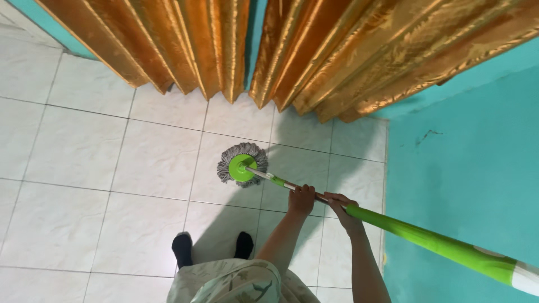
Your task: The person mops a tiled floor using a green spin mop. They move the mop back and forth across the white tiles, covering the area near a white door and under a gold curtain.
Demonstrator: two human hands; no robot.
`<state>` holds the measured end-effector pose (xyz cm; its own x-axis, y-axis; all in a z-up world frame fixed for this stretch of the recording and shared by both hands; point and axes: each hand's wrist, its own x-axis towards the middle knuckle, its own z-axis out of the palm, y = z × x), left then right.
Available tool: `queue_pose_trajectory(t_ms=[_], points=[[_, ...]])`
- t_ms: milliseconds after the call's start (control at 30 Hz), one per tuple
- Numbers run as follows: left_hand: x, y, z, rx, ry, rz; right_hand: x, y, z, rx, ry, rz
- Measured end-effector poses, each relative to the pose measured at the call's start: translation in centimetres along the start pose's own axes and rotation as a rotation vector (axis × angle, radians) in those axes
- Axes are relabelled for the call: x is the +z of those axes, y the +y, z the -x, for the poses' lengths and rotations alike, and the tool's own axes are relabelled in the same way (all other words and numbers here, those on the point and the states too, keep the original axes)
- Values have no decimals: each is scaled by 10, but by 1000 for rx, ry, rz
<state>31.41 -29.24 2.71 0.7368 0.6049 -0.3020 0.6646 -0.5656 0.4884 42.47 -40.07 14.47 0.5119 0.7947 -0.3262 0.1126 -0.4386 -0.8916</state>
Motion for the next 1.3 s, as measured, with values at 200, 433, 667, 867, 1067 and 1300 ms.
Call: queue_pose_trajectory(t_ms=[200, 433, 667, 867, 1067, 1300], points=[[-30, -84, 24, -96, 70, 47, 84, -34, -16, -81, -94, 20], [-88, -216, 67, -189, 157, 52, 221, -83, -37, -127, -214, 38], [-146, -339, 101, -278, 127, 52, 353, -124, -56, -145, -292, -9], [-187, -421, 129, -341, 149, 119, 437, -148, -68, -226, -348, 68], [-206, -462, 140, -388, 166, 209, 484, -153, -77, -357, -357, 45], [-193, -455, 146, -390, 153, 211, 474, -137, -62, -528, -279, 205]])
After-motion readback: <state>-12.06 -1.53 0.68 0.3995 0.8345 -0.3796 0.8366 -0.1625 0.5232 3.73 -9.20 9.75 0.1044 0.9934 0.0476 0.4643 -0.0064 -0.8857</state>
